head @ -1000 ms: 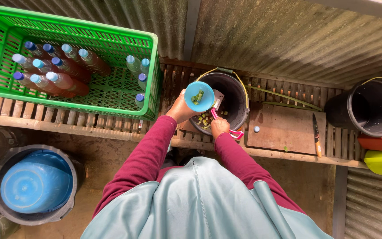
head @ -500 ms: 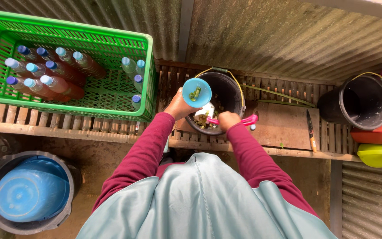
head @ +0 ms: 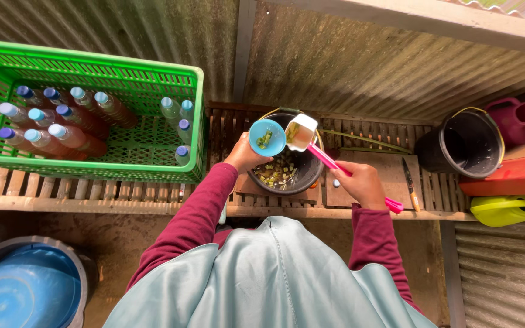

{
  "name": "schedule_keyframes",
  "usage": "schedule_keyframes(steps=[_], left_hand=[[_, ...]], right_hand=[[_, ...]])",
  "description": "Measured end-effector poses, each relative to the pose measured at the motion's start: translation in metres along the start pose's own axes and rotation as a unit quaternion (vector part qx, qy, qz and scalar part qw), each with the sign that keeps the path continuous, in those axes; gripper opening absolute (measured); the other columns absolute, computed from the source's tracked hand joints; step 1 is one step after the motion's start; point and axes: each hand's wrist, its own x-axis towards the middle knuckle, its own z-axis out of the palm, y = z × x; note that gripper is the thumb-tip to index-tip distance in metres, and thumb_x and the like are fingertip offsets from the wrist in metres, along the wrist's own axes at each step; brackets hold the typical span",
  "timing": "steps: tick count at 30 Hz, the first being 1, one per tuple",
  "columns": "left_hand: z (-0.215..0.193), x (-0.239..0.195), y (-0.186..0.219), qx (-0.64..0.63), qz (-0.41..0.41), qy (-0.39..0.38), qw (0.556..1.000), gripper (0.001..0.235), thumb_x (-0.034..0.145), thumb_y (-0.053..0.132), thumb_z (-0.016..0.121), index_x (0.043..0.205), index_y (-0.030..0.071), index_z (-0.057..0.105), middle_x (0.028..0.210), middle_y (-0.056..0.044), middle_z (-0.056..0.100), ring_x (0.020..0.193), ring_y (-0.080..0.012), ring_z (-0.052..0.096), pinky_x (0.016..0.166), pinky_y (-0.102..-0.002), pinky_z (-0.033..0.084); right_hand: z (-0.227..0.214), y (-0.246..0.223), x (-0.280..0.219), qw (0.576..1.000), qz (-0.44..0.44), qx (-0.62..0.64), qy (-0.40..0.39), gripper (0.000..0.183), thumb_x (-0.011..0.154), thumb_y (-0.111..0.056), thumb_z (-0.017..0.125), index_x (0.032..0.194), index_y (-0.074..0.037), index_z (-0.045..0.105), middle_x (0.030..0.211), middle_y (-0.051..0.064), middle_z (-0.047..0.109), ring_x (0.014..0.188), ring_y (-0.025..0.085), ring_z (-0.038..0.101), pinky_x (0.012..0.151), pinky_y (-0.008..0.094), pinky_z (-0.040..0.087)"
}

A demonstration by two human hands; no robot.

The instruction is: The person uses a pink scoop to transfer chopped green plant material from a black bucket into a plastic bottle via a blue funnel. After filling, the person caps the bottle and places it into a green crate. The person repeats this process with another bottle.

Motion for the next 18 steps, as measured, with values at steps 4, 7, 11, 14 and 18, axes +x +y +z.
schedule_keyframes(steps=[4, 7, 11, 14, 18], left_hand=[[0.001, 0.002, 0.004, -0.037, -0.001, 0.005, 0.999, 0.078, 0.065, 0.012, 0.093, 0.134, 0.007, 0.056, 0.135, -0.012, 0.044, 0.119, -0.0231, 0.059, 0.095, -0.033, 0.059], [-0.002, 0.0, 0.01, -0.046, -0.029, -0.005, 0.999, 0.071, 0.068, 0.011, 0.09, 0.131, 0.007, 0.058, 0.132, -0.012, 0.046, 0.101, -0.0207, 0.065, 0.074, -0.033, 0.063], [-0.004, -0.002, 0.014, -0.053, -0.039, -0.014, 0.998, 0.071, 0.069, 0.011, 0.089, 0.132, 0.007, 0.057, 0.131, -0.012, 0.045, 0.078, -0.0184, 0.066, 0.055, -0.031, 0.059], [-0.003, 0.002, 0.01, -0.053, -0.026, -0.024, 0.998, 0.071, 0.069, 0.012, 0.088, 0.134, 0.008, 0.059, 0.129, -0.014, 0.052, 0.087, -0.0195, 0.069, 0.061, -0.033, 0.062], [0.0, 0.008, 0.001, -0.012, 0.02, -0.006, 1.0, 0.09, 0.067, 0.01, 0.093, 0.145, 0.016, 0.049, 0.137, -0.013, 0.042, 0.119, -0.0254, 0.058, 0.1, -0.038, 0.055]], right_hand=[[-0.033, -0.04, -0.026, 0.992, -0.077, 0.001, 0.1, 0.034, 0.09, -0.029, 0.078, 0.12, -0.013, 0.077, 0.089, 0.012, 0.078, 0.069, 0.013, 0.071, 0.063, 0.03, 0.053], [-0.049, -0.064, -0.039, 0.982, -0.12, -0.017, 0.144, 0.033, 0.091, -0.026, 0.078, 0.122, -0.013, 0.076, 0.091, 0.011, 0.077, 0.067, 0.014, 0.071, 0.061, 0.03, 0.053], [-0.059, -0.087, -0.053, 0.961, -0.178, -0.098, 0.188, 0.03, 0.093, -0.024, 0.079, 0.121, -0.012, 0.078, 0.091, 0.01, 0.076, 0.071, 0.02, 0.071, 0.063, 0.033, 0.054], [-0.058, -0.099, -0.055, 0.955, -0.204, -0.11, 0.185, 0.031, 0.093, -0.023, 0.079, 0.122, -0.012, 0.077, 0.093, 0.007, 0.076, 0.071, 0.021, 0.072, 0.063, 0.034, 0.055], [-0.049, -0.108, -0.057, 0.952, -0.219, -0.117, 0.177, 0.03, 0.093, -0.023, 0.078, 0.121, -0.012, 0.077, 0.093, 0.005, 0.078, 0.069, 0.018, 0.072, 0.06, 0.032, 0.055]])
